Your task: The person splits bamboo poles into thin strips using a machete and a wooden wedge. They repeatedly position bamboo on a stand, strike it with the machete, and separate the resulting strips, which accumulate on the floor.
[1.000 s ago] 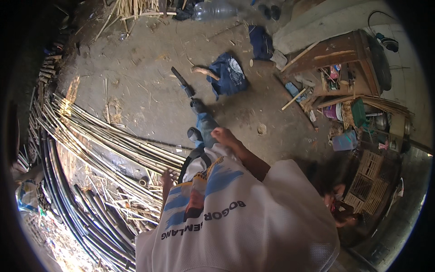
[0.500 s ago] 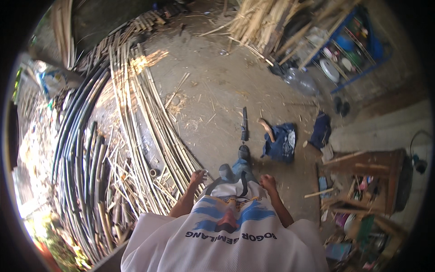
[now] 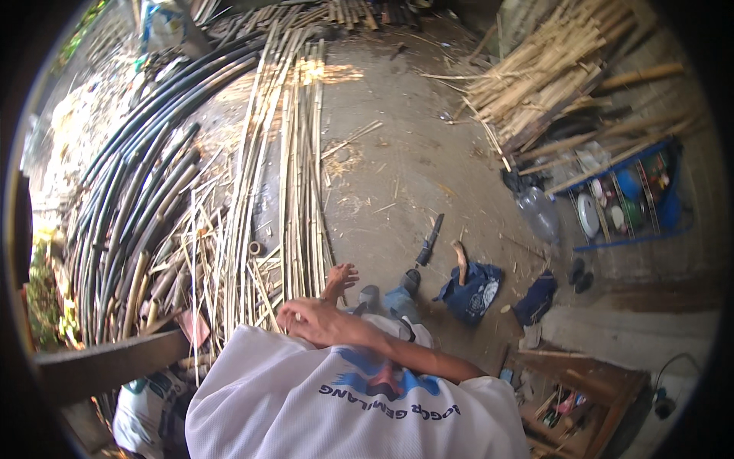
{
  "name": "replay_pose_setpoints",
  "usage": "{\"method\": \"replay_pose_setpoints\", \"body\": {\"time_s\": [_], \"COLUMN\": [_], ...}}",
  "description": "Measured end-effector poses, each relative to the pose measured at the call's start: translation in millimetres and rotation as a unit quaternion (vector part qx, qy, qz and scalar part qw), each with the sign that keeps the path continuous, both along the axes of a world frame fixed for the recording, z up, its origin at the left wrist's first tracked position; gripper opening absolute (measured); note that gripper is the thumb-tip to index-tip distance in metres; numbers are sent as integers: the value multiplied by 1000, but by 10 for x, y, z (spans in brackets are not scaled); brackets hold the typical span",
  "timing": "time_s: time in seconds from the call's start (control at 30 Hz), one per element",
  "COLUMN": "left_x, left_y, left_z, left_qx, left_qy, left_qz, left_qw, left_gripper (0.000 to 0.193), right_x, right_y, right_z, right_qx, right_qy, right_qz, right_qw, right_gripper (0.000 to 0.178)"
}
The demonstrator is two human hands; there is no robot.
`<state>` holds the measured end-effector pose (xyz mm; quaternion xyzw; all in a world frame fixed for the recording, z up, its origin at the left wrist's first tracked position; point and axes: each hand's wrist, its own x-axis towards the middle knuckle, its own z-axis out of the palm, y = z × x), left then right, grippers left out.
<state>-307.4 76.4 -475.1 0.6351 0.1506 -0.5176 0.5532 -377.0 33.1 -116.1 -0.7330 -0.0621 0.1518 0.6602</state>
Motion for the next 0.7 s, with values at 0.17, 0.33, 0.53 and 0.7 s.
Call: {"method": "replay_pose_setpoints", "body": {"time_s": [0.17,0.33,0.53,0.7], "left_x": [-242,-149,49,52], "left_y": [440,699,560,732], "left_z": [-109,-498,-1,9], "left_qx": [81,53,4,28], "left_qy": [30,41,3,-29], "left_qz": [46,85,136,84], "left_qw": [995,994,991,996], "left_gripper": [34,35,26,23], "right_x": [-22,48,220,280], "right_y": [120,446,478,740], "right_z": [271,-259,439,32], "right_qx": [60,-66,14,-109], "right_qy": [39,32,30,11], "right_qz": [85,85,161,184], "right_qw": [994,994,986,977], "right_gripper": [59,61,71,68]}}
